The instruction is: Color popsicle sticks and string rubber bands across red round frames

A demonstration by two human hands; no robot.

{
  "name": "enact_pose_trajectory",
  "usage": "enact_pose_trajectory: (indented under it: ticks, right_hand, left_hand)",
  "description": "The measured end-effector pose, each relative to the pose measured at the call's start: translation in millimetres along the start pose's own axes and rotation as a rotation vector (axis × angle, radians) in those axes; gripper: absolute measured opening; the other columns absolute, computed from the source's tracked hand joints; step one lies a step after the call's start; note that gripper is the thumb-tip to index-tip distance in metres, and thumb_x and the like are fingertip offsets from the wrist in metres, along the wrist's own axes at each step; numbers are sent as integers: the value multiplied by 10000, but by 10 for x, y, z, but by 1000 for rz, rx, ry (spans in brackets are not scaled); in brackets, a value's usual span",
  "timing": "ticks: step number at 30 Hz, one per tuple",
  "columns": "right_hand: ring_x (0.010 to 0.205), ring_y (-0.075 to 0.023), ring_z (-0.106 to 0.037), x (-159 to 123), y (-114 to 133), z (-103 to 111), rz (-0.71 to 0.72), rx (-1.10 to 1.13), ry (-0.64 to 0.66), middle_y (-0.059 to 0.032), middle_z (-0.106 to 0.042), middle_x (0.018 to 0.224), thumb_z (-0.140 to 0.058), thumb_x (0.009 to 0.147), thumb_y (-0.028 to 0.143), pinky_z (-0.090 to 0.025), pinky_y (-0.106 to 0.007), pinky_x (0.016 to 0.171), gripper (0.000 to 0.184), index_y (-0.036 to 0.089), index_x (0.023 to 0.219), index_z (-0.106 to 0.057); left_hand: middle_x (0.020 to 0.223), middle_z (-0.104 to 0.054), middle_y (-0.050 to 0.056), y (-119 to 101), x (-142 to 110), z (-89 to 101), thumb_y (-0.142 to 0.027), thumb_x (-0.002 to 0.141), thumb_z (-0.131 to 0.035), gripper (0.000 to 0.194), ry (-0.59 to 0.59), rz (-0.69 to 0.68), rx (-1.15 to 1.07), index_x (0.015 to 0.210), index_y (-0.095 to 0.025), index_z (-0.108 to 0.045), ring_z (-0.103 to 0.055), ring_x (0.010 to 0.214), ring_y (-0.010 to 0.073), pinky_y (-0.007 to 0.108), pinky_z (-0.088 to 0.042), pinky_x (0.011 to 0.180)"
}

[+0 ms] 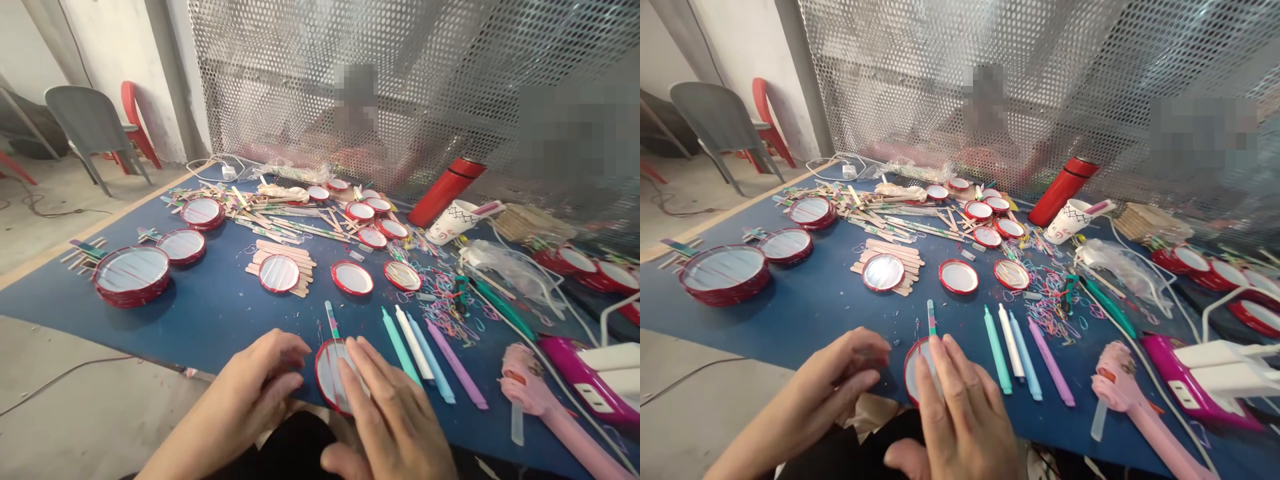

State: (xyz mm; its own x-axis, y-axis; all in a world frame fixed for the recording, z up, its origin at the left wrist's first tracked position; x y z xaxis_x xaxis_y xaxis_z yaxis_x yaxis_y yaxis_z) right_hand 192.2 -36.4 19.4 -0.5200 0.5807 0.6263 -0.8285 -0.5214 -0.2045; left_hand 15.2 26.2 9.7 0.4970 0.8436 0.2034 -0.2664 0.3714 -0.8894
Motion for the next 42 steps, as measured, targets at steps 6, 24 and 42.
enact_pose_trajectory:
  ticks: [6, 24, 42]
  right_hand:
    - [1403, -385, -488, 16, 141, -316, -11, 1, 88, -286, -610, 1391, -119, 1010, 704, -482, -489, 1031, 926, -44, 1361, -537]
    - [1469, -400, -378, -42, 194, -334, -68, 88, 102, -304, -474, 1503, -390, 1044, 513, -512, -551, 1041, 846, -75, 1595, -130]
    - [981, -342, -718, -36, -29, -363, -431, 92, -78, -225, -712, 1119, -506, 1006, 400, -631, -524, 789, 595, 65, 1483, -384]
  left_hand:
    - [924, -624, -12, 158, -72, -7, -291, 1022, -569, 106, 139, 238, -457, 1114, -243, -592, -583, 568, 51, 144, -476, 532]
    - [897, -616, -24, 184, -102, 19, -374, 980, -680, 348, 42, 68, -807, 1285, -331, -517, -607, 648, 71, 162, -536, 597]
    - [826, -624, -39, 161, -29, 58, -462, 945, -708, 418, 11, 37, -755, 1231, -265, -474, -612, 563, 57, 150, -492, 553]
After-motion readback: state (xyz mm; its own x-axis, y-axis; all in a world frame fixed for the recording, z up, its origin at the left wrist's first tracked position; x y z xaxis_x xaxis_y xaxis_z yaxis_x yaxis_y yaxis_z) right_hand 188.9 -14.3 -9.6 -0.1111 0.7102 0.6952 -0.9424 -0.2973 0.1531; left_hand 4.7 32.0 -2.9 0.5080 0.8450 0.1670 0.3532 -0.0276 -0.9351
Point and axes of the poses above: each hand's wrist, its own x-axis towards the middle knuckle, its own z-axis out of the back of the hand, y = z × x, the point moved 5 cm from there along x, towards the middle knuckle
